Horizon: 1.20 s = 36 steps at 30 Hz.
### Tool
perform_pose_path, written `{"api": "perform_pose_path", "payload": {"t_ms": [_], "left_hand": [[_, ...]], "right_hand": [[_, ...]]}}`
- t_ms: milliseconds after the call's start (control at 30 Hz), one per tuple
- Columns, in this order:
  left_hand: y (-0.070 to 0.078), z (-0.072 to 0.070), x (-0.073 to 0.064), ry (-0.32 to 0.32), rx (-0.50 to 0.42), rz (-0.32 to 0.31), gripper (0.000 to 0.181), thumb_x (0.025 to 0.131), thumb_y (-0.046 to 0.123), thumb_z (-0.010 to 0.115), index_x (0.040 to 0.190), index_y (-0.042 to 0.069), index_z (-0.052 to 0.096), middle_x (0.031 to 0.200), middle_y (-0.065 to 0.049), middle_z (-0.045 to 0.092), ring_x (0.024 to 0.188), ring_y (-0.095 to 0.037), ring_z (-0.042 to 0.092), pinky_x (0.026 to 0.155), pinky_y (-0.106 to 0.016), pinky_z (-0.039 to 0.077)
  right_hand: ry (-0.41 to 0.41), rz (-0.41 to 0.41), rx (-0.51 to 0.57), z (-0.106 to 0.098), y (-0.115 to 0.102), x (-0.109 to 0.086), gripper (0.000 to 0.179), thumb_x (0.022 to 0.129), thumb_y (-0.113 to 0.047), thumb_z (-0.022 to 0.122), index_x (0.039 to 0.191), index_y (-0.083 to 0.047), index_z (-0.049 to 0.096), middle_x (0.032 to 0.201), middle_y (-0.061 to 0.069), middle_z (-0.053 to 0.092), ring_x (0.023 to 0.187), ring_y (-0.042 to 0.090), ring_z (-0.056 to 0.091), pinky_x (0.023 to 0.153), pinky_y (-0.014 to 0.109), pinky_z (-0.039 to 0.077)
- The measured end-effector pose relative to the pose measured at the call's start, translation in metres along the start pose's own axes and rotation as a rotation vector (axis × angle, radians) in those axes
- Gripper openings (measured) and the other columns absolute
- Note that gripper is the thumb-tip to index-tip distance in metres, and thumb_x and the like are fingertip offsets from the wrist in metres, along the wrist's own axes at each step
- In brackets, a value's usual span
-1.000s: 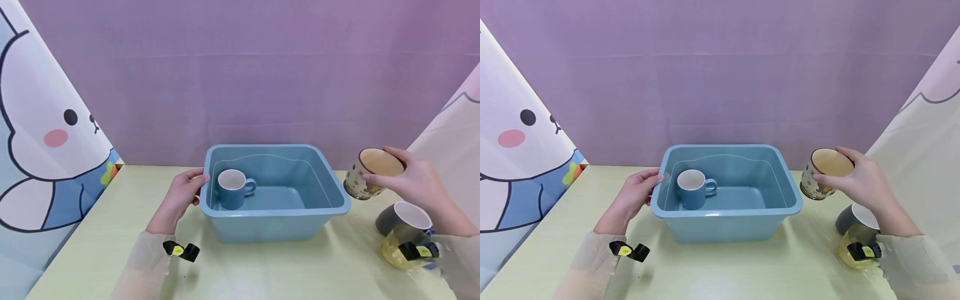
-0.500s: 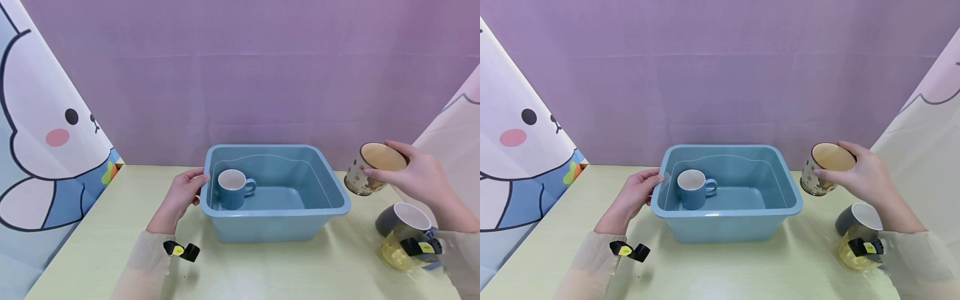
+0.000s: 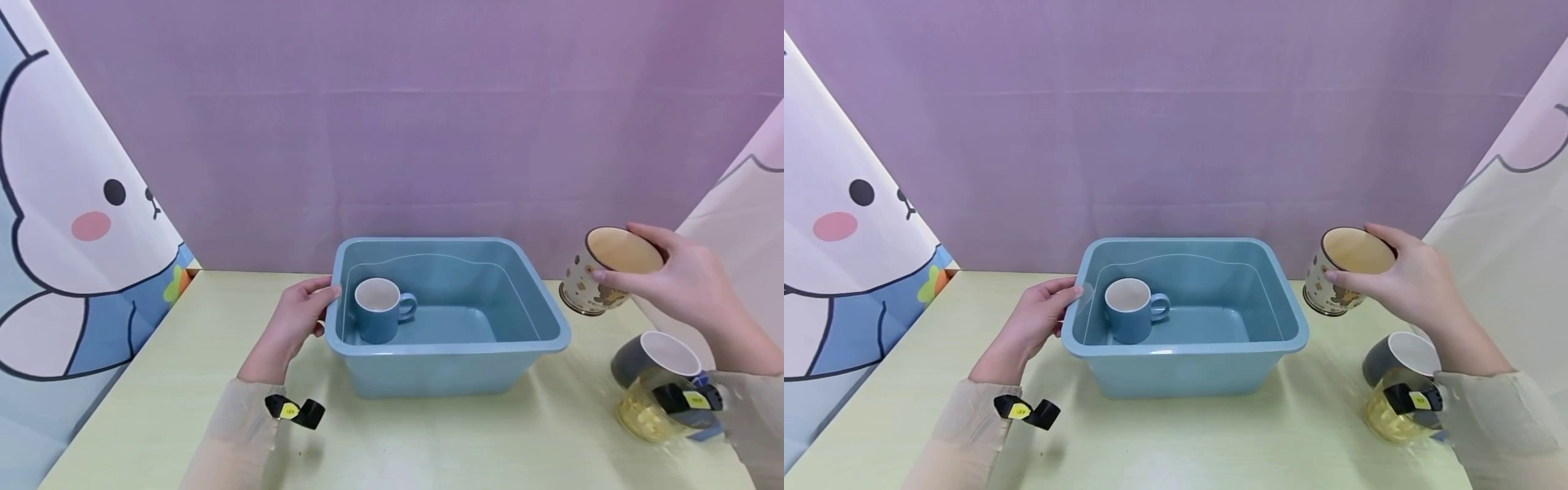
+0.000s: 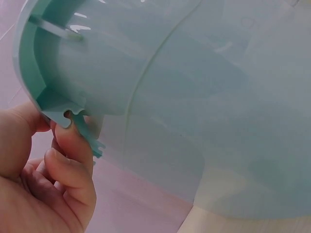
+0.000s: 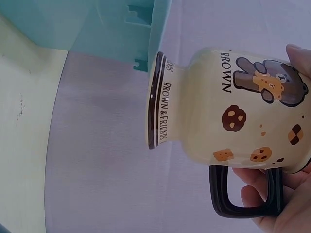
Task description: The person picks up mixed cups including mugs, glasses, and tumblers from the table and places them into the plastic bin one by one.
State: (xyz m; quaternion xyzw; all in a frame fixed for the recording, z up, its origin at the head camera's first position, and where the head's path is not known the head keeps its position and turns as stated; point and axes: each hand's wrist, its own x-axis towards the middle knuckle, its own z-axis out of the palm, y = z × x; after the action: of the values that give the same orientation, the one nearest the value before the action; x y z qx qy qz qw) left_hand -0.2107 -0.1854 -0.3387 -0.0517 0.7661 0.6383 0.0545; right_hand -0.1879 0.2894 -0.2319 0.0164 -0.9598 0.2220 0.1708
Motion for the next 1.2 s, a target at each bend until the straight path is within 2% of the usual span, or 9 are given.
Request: {"api": "perform_pose_path", "payload": {"t_ms": [300,467,667,933,1200], "left_hand": [[-0.001,0.002,0.002,0.003,0.011,0.014,0.042,0.094,0.033,0.055,0.133,0.016,0.053,0.082,-0.005,0.064,0.067,-0.018,0.055,0.053,-0.023,0.044],[-0.003,0.002,0.002,0.004,0.014,0.006,0.042,0.094,0.034,0.055,0.132,0.017,0.053,0.082,-0.005,0.063,0.067,-0.018,0.054,0.054,-0.024,0.044],[-0.003,0.003,0.003,0.007,0.012,0.007,0.042,0.094,0.034,0.055,0.132,0.016,0.053,0.082,-0.005,0.063,0.067,-0.018,0.054,0.054,-0.024,0.045],[-0.002,0.003,0.003,0.008,0.011,0.004,0.042,0.094,0.034,0.055,0.132,0.016,0.053,0.083,-0.006,0.063,0.067,-0.018,0.054,0.054,-0.024,0.045],[-0.002,0.003,0.002,0.005,0.014,0.000,0.042,0.094,0.034,0.055,0.133,0.017,0.053,0.083,-0.006,0.063,0.067,-0.018,0.054,0.054,-0.024,0.045]], "right_hand": [[-0.007,-0.003,0.008,0.001,-0.004,0.002,0.087,0.073,-0.049,0.076,0.145,-0.019,0.039,0.136,0.024,0.050,0.108,0.036,0.048,0.072,0.029,0.031],[-0.022,-0.006,0.010,0.002,-0.007,0.002,0.087,0.073,-0.050,0.076,0.145,-0.019,0.039,0.139,0.022,0.048,0.113,0.038,0.046,0.076,0.036,0.032],[-0.022,-0.023,0.024,0.004,-0.008,0.002,0.087,0.072,-0.048,0.077,0.144,-0.017,0.040,0.136,0.022,0.051,0.106,0.031,0.048,0.073,0.026,0.031],[-0.029,-0.018,0.023,0.005,-0.009,0.003,0.087,0.071,-0.049,0.077,0.144,-0.017,0.041,0.135,0.021,0.051,0.107,0.032,0.048,0.073,0.027,0.032],[-0.037,-0.029,0.017,0.005,-0.012,0.004,0.088,0.072,-0.049,0.077,0.144,-0.016,0.040,0.140,0.020,0.047,0.115,0.037,0.046,0.079,0.038,0.034]]}}
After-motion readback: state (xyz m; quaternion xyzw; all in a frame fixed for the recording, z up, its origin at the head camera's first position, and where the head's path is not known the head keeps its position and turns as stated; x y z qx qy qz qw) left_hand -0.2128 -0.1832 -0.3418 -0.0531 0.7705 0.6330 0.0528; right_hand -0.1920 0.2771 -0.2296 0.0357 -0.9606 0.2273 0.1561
